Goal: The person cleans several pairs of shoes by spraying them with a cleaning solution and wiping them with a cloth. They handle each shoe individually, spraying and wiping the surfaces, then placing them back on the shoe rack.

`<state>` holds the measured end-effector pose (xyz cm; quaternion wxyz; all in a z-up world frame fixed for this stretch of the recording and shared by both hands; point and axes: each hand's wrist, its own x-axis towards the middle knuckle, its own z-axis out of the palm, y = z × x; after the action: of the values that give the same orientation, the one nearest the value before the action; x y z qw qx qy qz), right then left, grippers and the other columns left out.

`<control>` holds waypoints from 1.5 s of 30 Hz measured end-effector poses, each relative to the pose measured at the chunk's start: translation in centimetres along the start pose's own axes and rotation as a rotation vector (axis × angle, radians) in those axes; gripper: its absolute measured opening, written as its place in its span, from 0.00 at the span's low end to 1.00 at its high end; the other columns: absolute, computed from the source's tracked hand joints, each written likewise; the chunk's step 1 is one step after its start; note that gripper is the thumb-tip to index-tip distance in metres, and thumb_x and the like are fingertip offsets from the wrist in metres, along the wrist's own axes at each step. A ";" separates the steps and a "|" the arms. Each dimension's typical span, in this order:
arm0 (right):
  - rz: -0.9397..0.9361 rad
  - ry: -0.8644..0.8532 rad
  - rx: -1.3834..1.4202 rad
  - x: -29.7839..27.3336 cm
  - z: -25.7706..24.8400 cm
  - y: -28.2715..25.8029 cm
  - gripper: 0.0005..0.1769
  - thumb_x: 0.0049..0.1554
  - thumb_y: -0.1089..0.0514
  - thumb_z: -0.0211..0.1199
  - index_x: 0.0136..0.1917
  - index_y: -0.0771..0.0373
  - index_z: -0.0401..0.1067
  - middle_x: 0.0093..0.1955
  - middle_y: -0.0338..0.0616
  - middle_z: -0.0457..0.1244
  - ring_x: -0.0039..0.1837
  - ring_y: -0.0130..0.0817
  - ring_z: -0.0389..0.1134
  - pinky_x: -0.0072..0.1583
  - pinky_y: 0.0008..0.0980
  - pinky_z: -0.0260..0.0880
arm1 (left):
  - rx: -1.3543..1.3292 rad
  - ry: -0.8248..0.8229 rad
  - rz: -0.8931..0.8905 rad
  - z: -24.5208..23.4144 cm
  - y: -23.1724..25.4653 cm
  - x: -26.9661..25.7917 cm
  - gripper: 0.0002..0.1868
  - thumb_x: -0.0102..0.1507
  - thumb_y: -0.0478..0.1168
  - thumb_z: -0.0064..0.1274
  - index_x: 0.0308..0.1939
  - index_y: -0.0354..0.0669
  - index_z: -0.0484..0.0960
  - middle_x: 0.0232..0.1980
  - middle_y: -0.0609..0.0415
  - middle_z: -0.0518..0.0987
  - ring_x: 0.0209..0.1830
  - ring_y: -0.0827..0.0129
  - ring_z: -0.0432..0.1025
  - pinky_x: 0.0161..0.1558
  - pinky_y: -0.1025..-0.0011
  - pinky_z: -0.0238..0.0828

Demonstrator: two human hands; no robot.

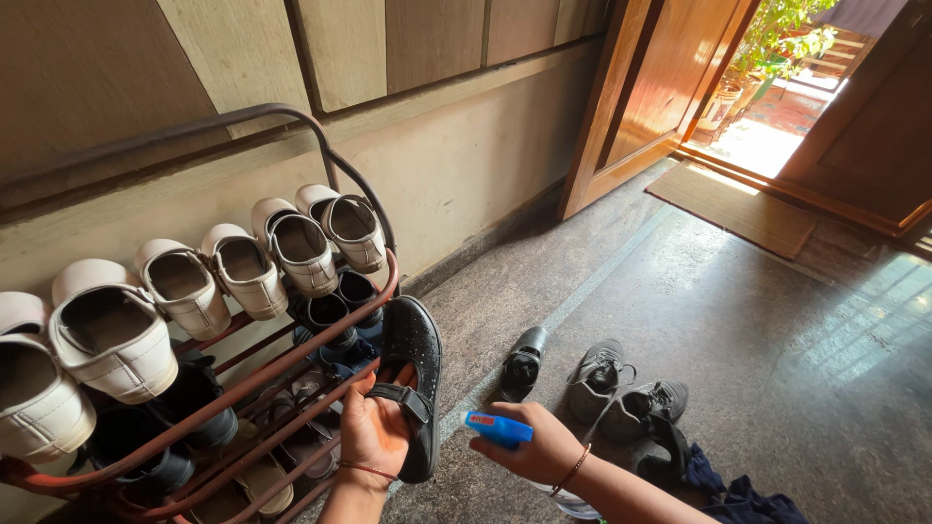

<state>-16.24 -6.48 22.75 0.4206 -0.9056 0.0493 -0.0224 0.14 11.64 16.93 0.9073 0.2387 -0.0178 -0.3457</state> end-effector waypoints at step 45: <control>0.011 -0.029 -0.294 0.7 -3.8 -0.9 0.16 0.52 0.41 0.69 0.49 0.49 0.81 0.36 0.46 0.70 0.39 0.49 0.73 0.44 0.43 0.72 | 2.293 -0.506 -0.096 -5.1 -7.2 -0.5 0.48 0.61 0.66 0.54 0.66 0.23 0.65 0.70 0.25 0.62 0.74 0.36 0.52 0.75 0.44 0.34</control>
<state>-15.77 -8.84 25.85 0.2843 -0.9574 0.0507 0.0003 -3.69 9.43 9.22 0.1181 0.8409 -0.4892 -0.1989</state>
